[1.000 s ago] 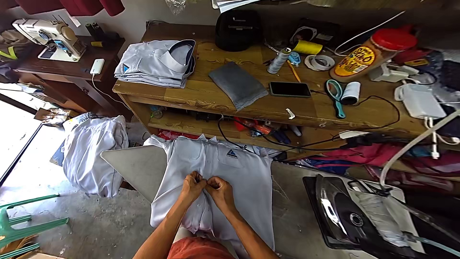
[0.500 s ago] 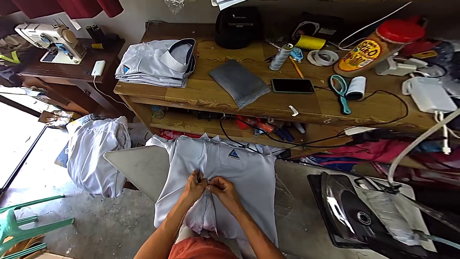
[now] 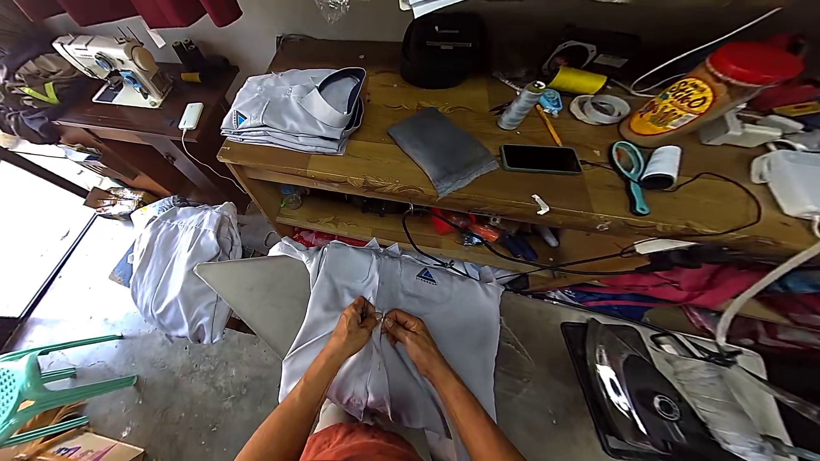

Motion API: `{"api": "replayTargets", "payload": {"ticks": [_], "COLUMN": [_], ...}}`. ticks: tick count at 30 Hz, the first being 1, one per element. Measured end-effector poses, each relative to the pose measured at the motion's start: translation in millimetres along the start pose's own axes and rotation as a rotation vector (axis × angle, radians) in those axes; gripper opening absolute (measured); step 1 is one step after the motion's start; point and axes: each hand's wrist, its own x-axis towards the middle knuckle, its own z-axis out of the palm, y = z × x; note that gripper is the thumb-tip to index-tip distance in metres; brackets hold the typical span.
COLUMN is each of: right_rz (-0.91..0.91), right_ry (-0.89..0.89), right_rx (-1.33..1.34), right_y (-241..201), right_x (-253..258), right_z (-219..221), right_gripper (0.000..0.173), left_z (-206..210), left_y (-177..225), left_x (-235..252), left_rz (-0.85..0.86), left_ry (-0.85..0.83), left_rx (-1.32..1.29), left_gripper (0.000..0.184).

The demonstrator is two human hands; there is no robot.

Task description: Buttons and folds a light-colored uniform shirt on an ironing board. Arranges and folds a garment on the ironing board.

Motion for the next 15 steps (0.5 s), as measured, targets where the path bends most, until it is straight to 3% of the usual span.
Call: {"api": "replayTargets", "payload": {"ticks": [4,8,10,11,13,15], "right_rz": [-0.038,-0.187,-0.113,-0.039,0.023,-0.010], "right_ry": [0.087,0.407,0.577,0.623,0.632,0.580], "right_rx": [-0.020,-0.701,-0.988,-1.057,-1.089,-1.136], "right_y": [3.4,-9.7,-8.9,-4.5,9.7,11.3], "right_x": [-3.5,-29.1,-49.1,-57.6,-64.2,-50.3], "right_z": [0.9,-53.1,-94.2,-111.3,-133.2,-144.0], "right_gripper": [0.021,0.030,0.053,0.059,0.039,0.018], "left_z": [1.0,-35.0,-63.2,-72.4,-81.8,-90.7], "left_y": [1.4,0.5,-8.9,-16.0,-31.2,-34.8], "left_x": [-7.1,-25.3,-30.6,-32.6,-31.2,-17.6], "left_rz": [-0.052,-0.133,-0.285,-0.319,-0.276,-0.216], "left_ry": [0.135,0.564,0.571,0.537,0.492,0.509], "left_rx": [0.109,0.404,0.538,0.592,0.696,0.750], "left_gripper": [0.031,0.054,0.066,0.060,0.037,0.031]}}
